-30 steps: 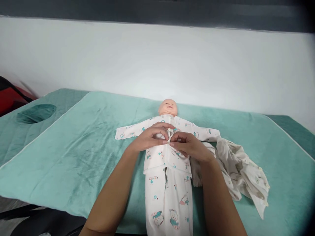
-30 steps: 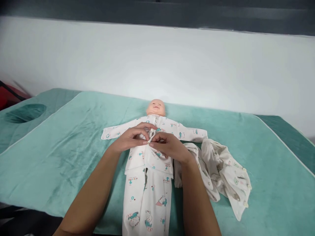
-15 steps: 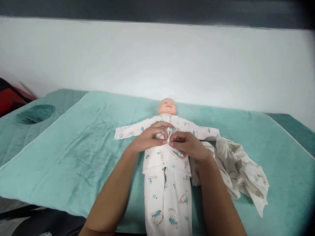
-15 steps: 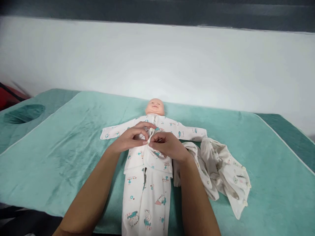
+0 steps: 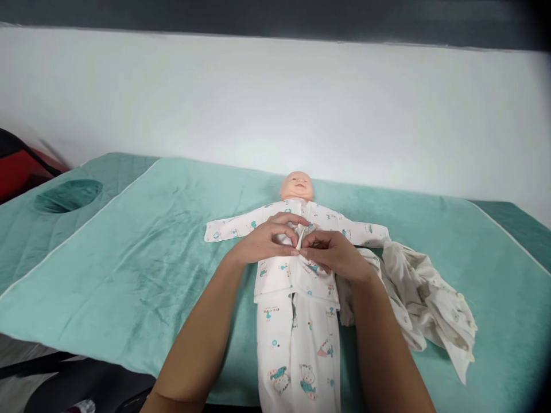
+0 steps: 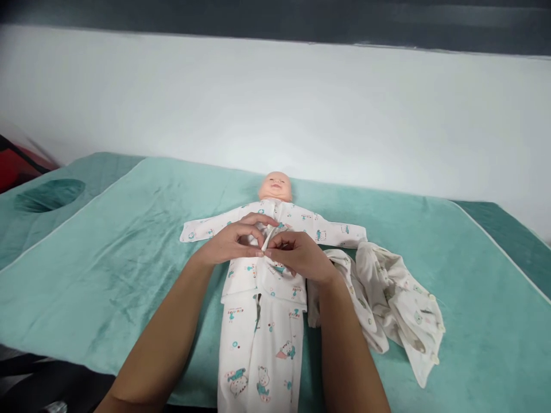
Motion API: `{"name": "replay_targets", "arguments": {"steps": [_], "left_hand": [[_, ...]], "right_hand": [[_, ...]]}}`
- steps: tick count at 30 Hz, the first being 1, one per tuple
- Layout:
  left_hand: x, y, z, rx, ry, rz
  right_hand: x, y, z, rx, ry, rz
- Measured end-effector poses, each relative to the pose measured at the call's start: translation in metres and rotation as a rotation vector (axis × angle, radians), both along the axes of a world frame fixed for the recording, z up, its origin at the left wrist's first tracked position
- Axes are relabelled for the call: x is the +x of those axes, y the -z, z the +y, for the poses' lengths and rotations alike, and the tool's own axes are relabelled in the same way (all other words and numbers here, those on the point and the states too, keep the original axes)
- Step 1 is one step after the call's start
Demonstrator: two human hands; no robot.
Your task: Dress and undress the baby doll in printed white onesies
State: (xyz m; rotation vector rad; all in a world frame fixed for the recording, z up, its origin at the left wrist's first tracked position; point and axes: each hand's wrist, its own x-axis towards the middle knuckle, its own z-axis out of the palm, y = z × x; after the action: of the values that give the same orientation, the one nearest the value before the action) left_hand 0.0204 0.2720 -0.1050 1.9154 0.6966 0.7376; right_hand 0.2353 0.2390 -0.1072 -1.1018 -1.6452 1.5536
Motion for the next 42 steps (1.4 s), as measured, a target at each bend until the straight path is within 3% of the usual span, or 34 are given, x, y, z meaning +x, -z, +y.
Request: {"name": "replay_targets", "arguments": {"steps": [8,14,23,36,42], "left_hand": [[0.001,0.001,0.0,0.008,-0.014,-0.007],[-0.006,-0.002,0.002,-0.056,0.075,-0.024],[-0.004,0.0,0.001,-0.113,0.044,-0.044],[0.004,0.001,-0.002,0.126,-0.032,0.078],[0.005,0.004,-0.002,0.146,-0.053,0.069]], "right_hand": [[-0.001,-0.001,-0.001,0.007,0.016,-0.027],[0.001,0.0,0.0,0.003,-0.001,0.01],[0.001,0.0,0.0,0.005,0.007,0.017],[0.0,0.003,0.001,0.019,0.042,-0.022],[0.002,0.004,0.002,0.029,0.021,0.004]]}}
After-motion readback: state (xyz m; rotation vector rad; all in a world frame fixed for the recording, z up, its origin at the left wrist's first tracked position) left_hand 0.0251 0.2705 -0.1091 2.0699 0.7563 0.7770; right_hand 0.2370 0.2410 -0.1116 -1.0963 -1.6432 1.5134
